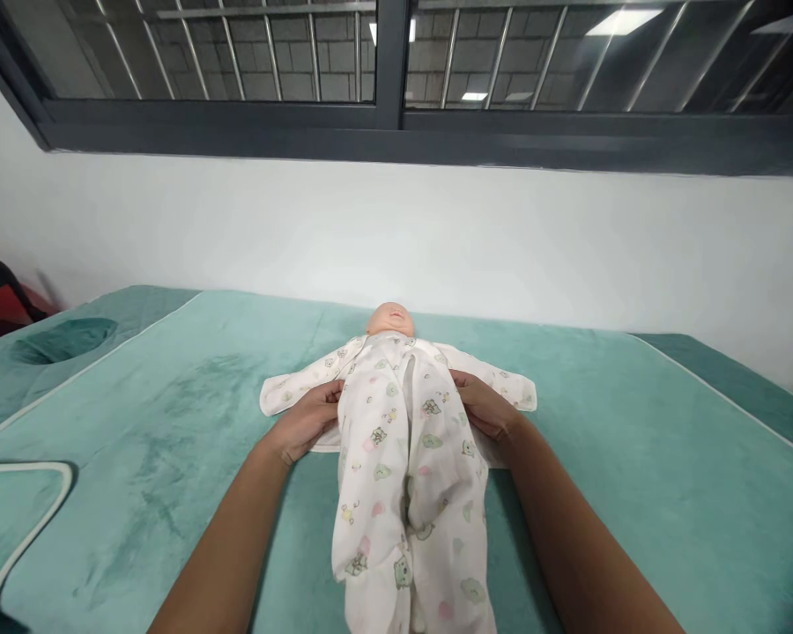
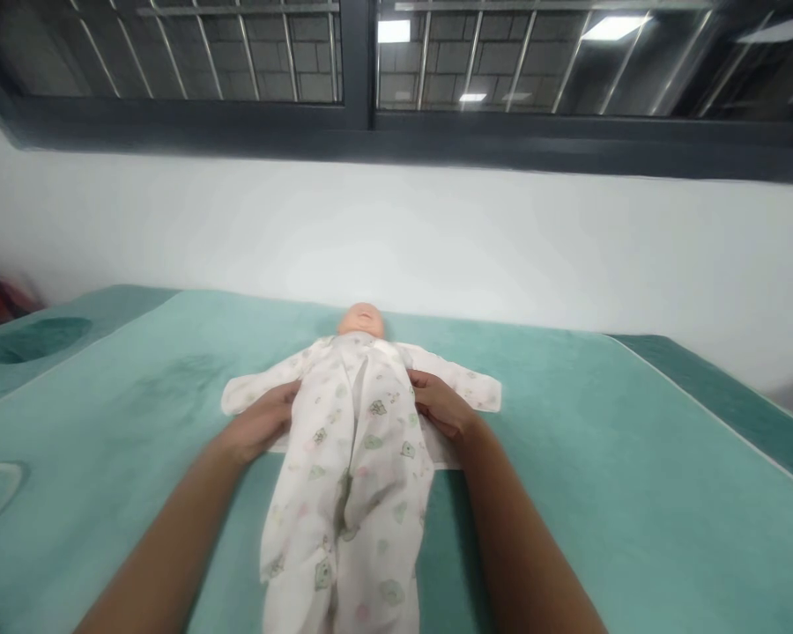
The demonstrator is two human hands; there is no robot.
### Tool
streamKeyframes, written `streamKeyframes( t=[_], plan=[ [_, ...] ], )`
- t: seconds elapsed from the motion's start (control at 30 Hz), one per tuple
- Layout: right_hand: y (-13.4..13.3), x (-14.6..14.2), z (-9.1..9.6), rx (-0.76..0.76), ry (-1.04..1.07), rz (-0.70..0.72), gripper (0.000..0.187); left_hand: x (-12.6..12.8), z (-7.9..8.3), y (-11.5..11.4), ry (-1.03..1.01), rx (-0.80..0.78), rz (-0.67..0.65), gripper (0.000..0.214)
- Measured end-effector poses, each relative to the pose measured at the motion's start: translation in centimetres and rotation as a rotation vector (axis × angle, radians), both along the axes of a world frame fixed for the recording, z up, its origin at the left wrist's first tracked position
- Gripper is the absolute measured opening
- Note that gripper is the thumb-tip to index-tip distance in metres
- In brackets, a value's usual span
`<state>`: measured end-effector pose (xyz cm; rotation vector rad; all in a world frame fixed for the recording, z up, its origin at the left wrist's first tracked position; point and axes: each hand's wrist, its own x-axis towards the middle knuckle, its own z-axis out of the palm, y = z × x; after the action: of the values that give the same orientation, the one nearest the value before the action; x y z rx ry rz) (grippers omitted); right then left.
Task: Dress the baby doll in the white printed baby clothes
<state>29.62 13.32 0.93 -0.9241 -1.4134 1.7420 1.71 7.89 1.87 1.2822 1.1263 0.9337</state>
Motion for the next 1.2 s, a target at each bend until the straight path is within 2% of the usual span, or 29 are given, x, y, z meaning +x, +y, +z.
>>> streamKeyframes(
  t=[0.13, 0.23, 0.5, 0.73, 0.97, 1.1, 1.2],
  plan=[
    [0.0, -0.2, -0.1, 0.003, -0.005, 0.006, 0.042, 0.3, 0.2, -0.2, 0.002, -0.042, -0.027, 0.037],
    [-0.1, -0.4, -0.3, 0.006, -0.012, -0.041, 0.040, 0.7, 0.2, -0.2, -0.056, -0.082, -0.059, 0.036],
    [-0.3, -0.6, -0.5, 0.085, -0.029, -0.100, 0.040, 1.1, 0.5, -0.5, -0.112, -0.109, -0.047, 0.036],
    [-0.5, -0.6, -0.5, 0.147, -0.103, -0.124, 0.033, 1.1, 0.4, -0.5, -0.078, -0.079, -0.053, 0.037],
    [0.1, -0.6, -0.9, 0.290, -0.314, -0.238, 0.022, 1.3, 0.9, -0.6, 0.047, -0.073, -0.005, 0.046],
    [0.4, -0.3, -1.1, 0.113, -0.152, -0.183, 0.025, 1.6, 1.4, -0.8, 0.076, -0.079, -0.016, 0.045],
    [0.7, 0.2, -1.3, -0.008, -0.004, -0.090, 0.028, 1.6, 1.3, -0.8, 0.065, -0.079, 0.010, 0.042]
  ],
)
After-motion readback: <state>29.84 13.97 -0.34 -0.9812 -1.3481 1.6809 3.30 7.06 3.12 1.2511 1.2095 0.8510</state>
